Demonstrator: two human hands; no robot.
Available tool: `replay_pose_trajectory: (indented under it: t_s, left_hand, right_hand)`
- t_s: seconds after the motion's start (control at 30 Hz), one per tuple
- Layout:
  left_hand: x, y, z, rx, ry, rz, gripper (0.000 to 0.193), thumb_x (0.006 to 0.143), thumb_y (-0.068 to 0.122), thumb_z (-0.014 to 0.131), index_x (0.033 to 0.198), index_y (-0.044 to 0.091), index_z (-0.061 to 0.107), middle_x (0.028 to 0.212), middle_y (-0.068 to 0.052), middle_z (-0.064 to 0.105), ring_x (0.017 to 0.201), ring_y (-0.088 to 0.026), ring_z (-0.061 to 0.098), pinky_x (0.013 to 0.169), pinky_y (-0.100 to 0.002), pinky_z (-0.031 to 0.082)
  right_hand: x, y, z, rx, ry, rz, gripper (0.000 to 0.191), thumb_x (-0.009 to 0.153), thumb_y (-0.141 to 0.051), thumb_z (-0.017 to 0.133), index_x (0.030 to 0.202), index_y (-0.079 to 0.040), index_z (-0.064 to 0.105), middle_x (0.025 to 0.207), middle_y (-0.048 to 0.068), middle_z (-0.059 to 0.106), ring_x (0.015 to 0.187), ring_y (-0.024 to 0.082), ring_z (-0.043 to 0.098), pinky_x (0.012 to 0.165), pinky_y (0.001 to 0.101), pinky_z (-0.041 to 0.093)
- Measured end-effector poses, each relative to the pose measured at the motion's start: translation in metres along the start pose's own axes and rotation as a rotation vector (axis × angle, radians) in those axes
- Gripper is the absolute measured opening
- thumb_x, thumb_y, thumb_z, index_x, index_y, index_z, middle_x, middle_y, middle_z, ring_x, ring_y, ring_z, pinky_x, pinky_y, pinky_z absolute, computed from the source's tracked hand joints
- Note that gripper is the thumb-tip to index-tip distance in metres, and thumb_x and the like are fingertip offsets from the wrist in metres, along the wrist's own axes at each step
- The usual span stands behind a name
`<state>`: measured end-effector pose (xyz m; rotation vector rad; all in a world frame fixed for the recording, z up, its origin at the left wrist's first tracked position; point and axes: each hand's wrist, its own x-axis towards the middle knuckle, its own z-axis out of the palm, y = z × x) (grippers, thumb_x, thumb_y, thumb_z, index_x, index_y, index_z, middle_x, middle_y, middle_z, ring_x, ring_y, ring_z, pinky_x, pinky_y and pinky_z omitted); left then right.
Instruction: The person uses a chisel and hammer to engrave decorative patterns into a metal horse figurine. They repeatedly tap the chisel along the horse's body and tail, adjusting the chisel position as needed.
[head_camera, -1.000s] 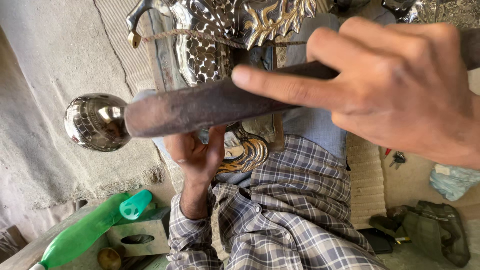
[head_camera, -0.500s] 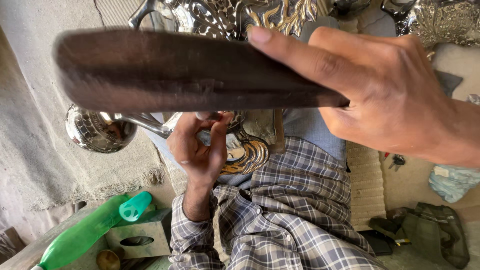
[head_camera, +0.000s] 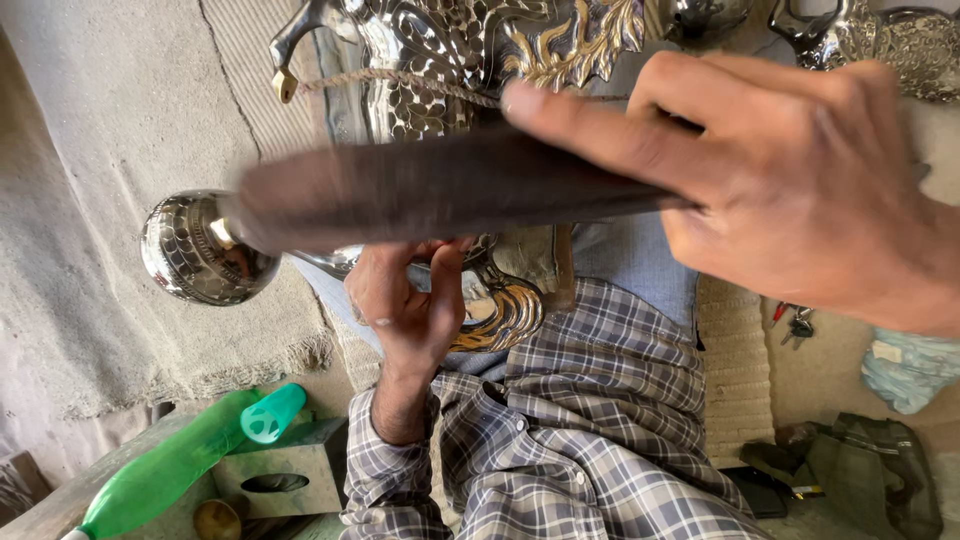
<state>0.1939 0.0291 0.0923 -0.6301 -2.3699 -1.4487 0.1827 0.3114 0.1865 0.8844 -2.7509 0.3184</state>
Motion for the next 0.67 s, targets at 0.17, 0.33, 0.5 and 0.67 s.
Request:
replay_pose_trajectory:
  t_s: [0.17, 0.33, 0.5, 0.67]
  left_hand:
    - [0.005, 0.006, 0.000, 0.061, -0.016, 0.014, 0.026, 0.092, -0.006, 0.073, 0.116, 0.003, 0.065, 0.098, -0.010, 0.076, 0.073, -0.017, 0.072, 0.066, -0.027, 0.056]
    - [0.004, 0.006, -0.002, 0.078, -0.039, 0.016, 0.028, 0.092, -0.006, 0.075, 0.116, 0.007, 0.068, 0.095, -0.006, 0.075, 0.076, -0.015, 0.073, 0.067, -0.027, 0.053]
    - [0.004, 0.007, -0.001, 0.041, -0.024, 0.008, 0.031, 0.092, -0.008, 0.076, 0.119, 0.004, 0.067, 0.099, -0.007, 0.076, 0.077, -0.014, 0.071, 0.068, -0.026, 0.053]
    - [0.013, 0.014, -0.002, 0.081, -0.055, -0.039, 0.035, 0.089, -0.007, 0.076, 0.121, 0.004, 0.067, 0.103, -0.008, 0.079, 0.074, -0.015, 0.069, 0.065, -0.027, 0.055]
  right_hand:
    - [0.000, 0.003, -0.007, -0.177, -0.152, -0.021, 0.091, 0.087, 0.000, 0.072, 0.159, -0.040, 0.035, 0.075, -0.006, 0.056, 0.055, 0.009, 0.054, 0.042, 0.0247, 0.046]
    - [0.001, 0.001, -0.004, -0.343, -0.161, -0.069, 0.086, 0.088, 0.000, 0.073, 0.156, -0.043, 0.041, 0.073, -0.006, 0.061, 0.053, 0.011, 0.058, 0.041, 0.0256, 0.047]
    - [0.001, 0.000, -0.003, -0.072, -0.084, 0.001, 0.080, 0.093, -0.003, 0.075, 0.157, -0.035, 0.039, 0.087, -0.001, 0.066, 0.062, 0.014, 0.061, 0.049, 0.0273, 0.049]
    - [0.003, -0.001, -0.001, 0.056, -0.109, 0.055, 0.080, 0.096, -0.008, 0.071, 0.161, -0.033, 0.031, 0.092, 0.001, 0.069, 0.065, 0.017, 0.065, 0.049, 0.0297, 0.051]
